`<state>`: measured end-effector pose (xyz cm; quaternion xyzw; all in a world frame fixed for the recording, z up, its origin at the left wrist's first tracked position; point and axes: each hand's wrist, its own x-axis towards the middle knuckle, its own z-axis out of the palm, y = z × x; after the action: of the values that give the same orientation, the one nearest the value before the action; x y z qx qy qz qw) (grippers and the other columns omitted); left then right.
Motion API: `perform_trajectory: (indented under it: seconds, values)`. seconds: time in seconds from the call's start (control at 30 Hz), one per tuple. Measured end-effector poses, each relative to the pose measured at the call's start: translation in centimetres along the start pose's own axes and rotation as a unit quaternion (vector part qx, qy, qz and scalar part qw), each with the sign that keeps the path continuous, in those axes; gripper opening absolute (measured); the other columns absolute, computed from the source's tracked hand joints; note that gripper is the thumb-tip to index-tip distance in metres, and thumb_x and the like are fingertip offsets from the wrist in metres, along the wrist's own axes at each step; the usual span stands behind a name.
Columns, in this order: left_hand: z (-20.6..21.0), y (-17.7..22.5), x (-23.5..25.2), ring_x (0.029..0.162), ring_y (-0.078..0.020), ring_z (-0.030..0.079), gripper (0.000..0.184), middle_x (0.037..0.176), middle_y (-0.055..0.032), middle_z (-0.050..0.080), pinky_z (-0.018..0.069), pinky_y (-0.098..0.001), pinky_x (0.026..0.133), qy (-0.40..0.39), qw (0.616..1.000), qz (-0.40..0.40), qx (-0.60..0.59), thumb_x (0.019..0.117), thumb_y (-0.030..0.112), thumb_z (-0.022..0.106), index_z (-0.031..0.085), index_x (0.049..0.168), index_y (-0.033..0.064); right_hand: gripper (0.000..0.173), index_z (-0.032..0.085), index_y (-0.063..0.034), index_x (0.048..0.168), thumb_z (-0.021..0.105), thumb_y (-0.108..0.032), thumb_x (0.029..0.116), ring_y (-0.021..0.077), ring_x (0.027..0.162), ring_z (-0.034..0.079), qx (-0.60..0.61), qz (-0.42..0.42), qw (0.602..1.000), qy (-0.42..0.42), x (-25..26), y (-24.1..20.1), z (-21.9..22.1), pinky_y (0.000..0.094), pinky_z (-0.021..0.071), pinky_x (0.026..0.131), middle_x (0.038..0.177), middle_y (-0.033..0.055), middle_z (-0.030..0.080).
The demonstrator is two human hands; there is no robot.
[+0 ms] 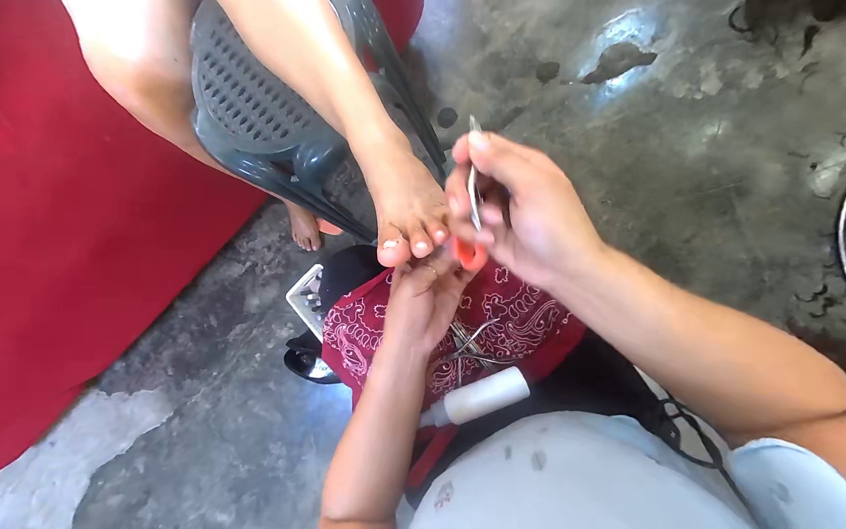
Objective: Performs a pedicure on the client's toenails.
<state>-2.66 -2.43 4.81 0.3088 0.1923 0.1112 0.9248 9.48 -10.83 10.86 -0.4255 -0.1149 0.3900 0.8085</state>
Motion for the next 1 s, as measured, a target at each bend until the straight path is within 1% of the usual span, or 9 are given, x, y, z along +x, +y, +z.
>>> perform_trajectory:
  seconds: [0.07, 0.13, 0.2, 0.23, 0.3, 0.4, 0.53, 0.7, 1.0]
  values:
    - [-0.6, 1.3, -0.9, 0.116, -0.0256, 0.067, 0.026, 0.124, -0.0117, 0.069, 0.0536, -0.045, 0.102, -0.038, 0.999, -0.002, 0.037, 0.0927, 0.012, 0.071, 0.066, 0.119, 0.0123, 0.027, 0.056, -0.0051, 0.11, 0.031, -0.015, 0.1128, 0.0037, 0.054, 0.053, -0.055, -0.026, 0.998, -0.034, 2.8, -1.1, -0.9, 0.0172, 0.049, 0.05, 0.074, -0.001, 0.061]
    - [-1.0, 3.1, -1.4, 0.128, -0.0284, 0.06, 0.036, 0.136, -0.01, 0.064, 0.0499, -0.0481, 0.107, -0.087, 0.995, -0.029, 0.027, 0.088, 0.03, 0.078, 0.069, 0.12, 0.0173, 0.029, 0.06, 0.0005, 0.119, 0.036, -0.014, 0.1115, 0.0052, 0.058, 0.052, -0.13, -0.071, 0.979, -0.139, 4.7, -2.1, -2.4, 0.0191, 0.0489, 0.055, 0.074, -0.0016, 0.059]
    - [-0.5, 4.8, -1.6, 0.133, -0.0304, 0.056, 0.051, 0.138, -0.0091, 0.062, 0.0487, -0.0514, 0.108, -0.083, 0.993, -0.085, -0.004, 0.0895, 0.06, 0.066, 0.071, 0.117, 0.0173, 0.03, 0.065, 0.0017, 0.119, 0.042, -0.015, 0.1094, 0.0031, 0.053, 0.05, -0.171, -0.061, 0.945, -0.271, 5.8, -2.9, -3.9, 0.0182, 0.0469, 0.051, 0.067, -0.0044, 0.056]
    - [0.3, 5.5, -1.5, 0.132, -0.031, 0.057, 0.066, 0.137, -0.0095, 0.063, 0.0498, -0.0524, 0.106, -0.062, 0.991, -0.116, -0.014, 0.089, 0.074, 0.053, 0.07, 0.116, 0.0166, 0.029, 0.067, 0.0009, 0.113, 0.043, -0.016, 0.1084, 0.0012, 0.05, 0.048, -0.18, -0.038, 0.927, -0.327, 6.2, -3.2, -4.6, 0.0173, 0.0443, 0.048, 0.063, -0.006, 0.054]
    - [2.1, 6.2, -0.9, 0.124, -0.0315, 0.062, 0.081, 0.127, -0.0106, 0.068, 0.0531, -0.0536, 0.101, 0.012, 0.987, -0.16, -0.031, 0.0875, 0.085, 0.037, 0.07, 0.111, 0.0145, 0.03, 0.069, -0.0014, 0.1, 0.044, -0.015, 0.1071, -0.0024, 0.045, 0.045, -0.208, 0.017, 0.891, -0.403, 6.7, -3.7, -5.8, 0.0149, 0.0392, 0.043, 0.057, -0.0083, 0.053]
    - [4.3, 6.0, -0.2, 0.101, -0.0215, 0.071, 0.065, 0.105, -0.0061, 0.073, 0.0598, -0.0427, 0.086, 0.114, 0.979, -0.166, 0.026, 0.0974, 0.071, 0.04, 0.069, 0.095, 0.0135, 0.028, 0.07, -0.0007, 0.097, 0.046, -0.013, 0.1062, -0.004, 0.042, 0.043, -0.247, 0.088, 0.853, -0.45, 7.0, -4.1, -7.0, 0.0125, 0.0362, 0.039, 0.055, -0.0089, 0.051]
    - [3.4, 5.6, -0.3, 0.08, -0.0098, 0.067, 0.033, 0.087, 0.0019, 0.069, 0.0575, -0.0281, 0.072, 0.145, 0.969, -0.161, 0.118, 0.1038, 0.036, 0.051, 0.068, 0.085, 0.0161, 0.028, 0.07, 0.0028, 0.11, 0.046, -0.011, 0.1058, -0.0028, 0.042, 0.045, -0.256, 0.156, 0.828, -0.473, 7.0, -3.8, -7.7, 0.0128, 0.0388, 0.04, 0.055, -0.0073, 0.052]
    - [0.9, 5.7, -1.2, 0.076, -0.0095, 0.068, 0.018, 0.081, 0.0, 0.066, 0.0582, -0.0252, 0.067, 0.132, 0.97, -0.123, 0.162, 0.0999, 0.02, 0.052, 0.067, 0.091, 0.0141, 0.028, 0.07, 0.0044, 0.115, 0.048, -0.01, 0.1061, -0.0016, 0.044, 0.046, -0.283, 0.186, 0.796, -0.502, 7.4, -3.2, -6.9, 0.013, 0.0393, 0.04, 0.058, -0.0055, 0.054]
    - [-0.3, 5.4, -1.3, 0.071, -0.0082, 0.065, 0.01, 0.08, -0.0005, 0.065, 0.0573, -0.0241, 0.066, 0.104, 0.973, -0.092, 0.185, 0.0945, 0.013, 0.055, 0.06, 0.103, 0.0144, 0.025, 0.074, 0.0003, 0.113, 0.051, -0.008, 0.1043, 0.0012, 0.045, 0.051, -0.379, 0.189, 0.718, -0.552, 9.1, -3.9, -4.3, 0.0144, 0.0395, 0.039, 0.063, -0.0022, 0.063]
